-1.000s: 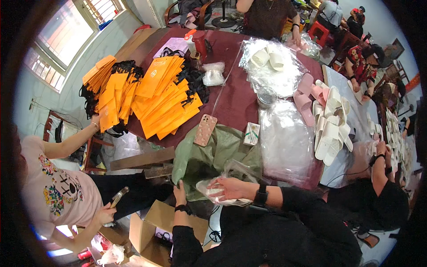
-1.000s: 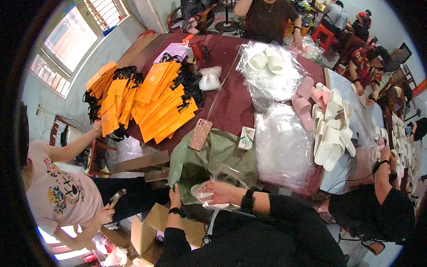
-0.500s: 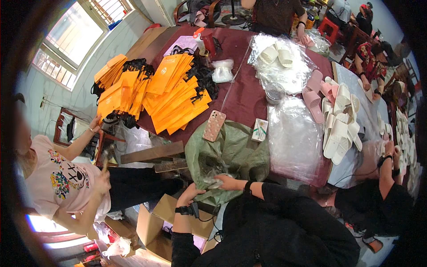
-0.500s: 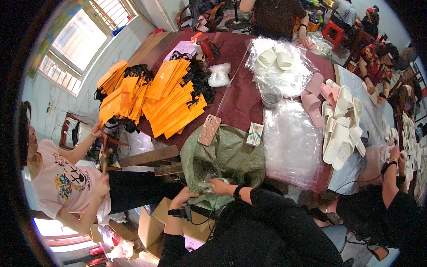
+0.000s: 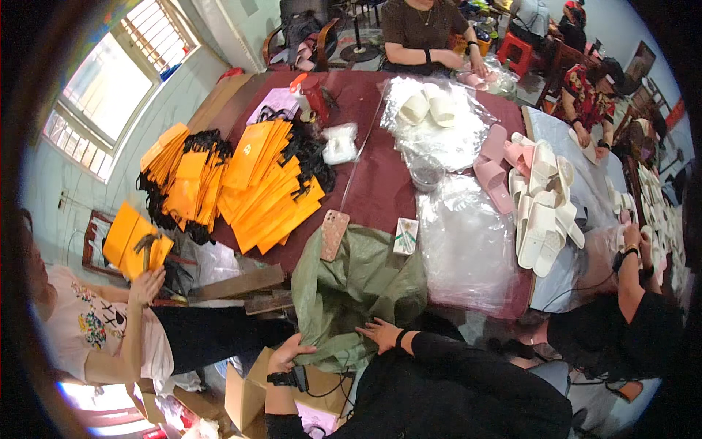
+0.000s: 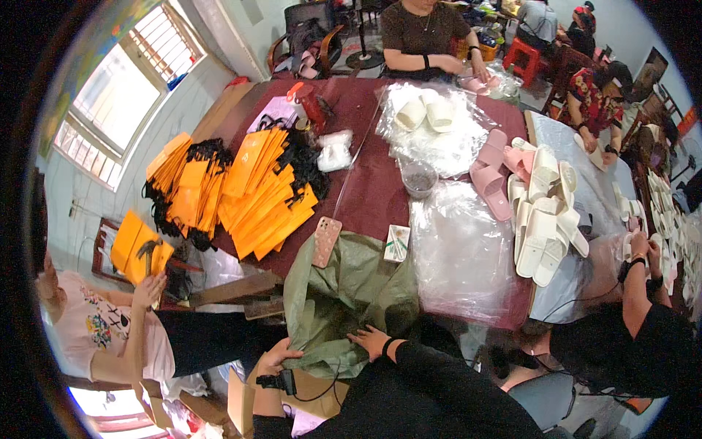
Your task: Package finished slippers into plastic bags for shipping.
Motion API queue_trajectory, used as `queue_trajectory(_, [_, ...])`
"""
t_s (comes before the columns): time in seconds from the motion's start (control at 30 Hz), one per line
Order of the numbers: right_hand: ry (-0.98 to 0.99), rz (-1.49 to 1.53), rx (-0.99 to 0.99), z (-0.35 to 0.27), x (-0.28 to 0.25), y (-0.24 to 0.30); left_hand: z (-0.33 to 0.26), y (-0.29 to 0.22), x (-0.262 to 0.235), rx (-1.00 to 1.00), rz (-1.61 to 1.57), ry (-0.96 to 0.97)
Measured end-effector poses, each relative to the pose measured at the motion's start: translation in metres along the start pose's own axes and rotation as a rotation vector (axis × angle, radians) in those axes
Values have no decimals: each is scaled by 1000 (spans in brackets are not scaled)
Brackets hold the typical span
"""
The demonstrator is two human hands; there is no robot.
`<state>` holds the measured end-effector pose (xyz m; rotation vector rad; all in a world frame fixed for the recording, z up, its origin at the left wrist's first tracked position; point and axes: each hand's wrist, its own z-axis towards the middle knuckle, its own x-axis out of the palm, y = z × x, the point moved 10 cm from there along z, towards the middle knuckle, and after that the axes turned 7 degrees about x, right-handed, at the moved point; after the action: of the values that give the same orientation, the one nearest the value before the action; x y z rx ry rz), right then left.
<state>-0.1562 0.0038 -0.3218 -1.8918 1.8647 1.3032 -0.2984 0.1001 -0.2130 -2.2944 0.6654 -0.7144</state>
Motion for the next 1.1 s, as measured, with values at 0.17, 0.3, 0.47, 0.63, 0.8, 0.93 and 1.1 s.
queue_trajectory(0.17, [53, -108, 315, -1, 27, -70, 11, -5, -10, 11, -38, -43])
queue_trajectory(0.3, [-241, -253, 238, -27, 31, -89, 30, 16, -30, -93, -113, -188])
queue_trajectory(0.47, [-215, -426, 397, -72, 49, -96, 43, 56, -80, -64, -80, -664])
queue_trajectory(0.63, [-449, -283, 540, -126, 48, -124, 65, 78, -95, -41, 38, -953])
queue_trajectory(0.8, [-602, -105, 487, -172, -7, -116, 49, 75, -141, 82, 141, -1244])
queue_trajectory(0.93, [-574, -11, 418, -189, 14, -125, 53, 52, -100, -46, 240, -1173])
queue_trajectory(1.1, [-529, 40, 128, -220, 31, -131, 43, -42, 39, 161, 1076, -1442])
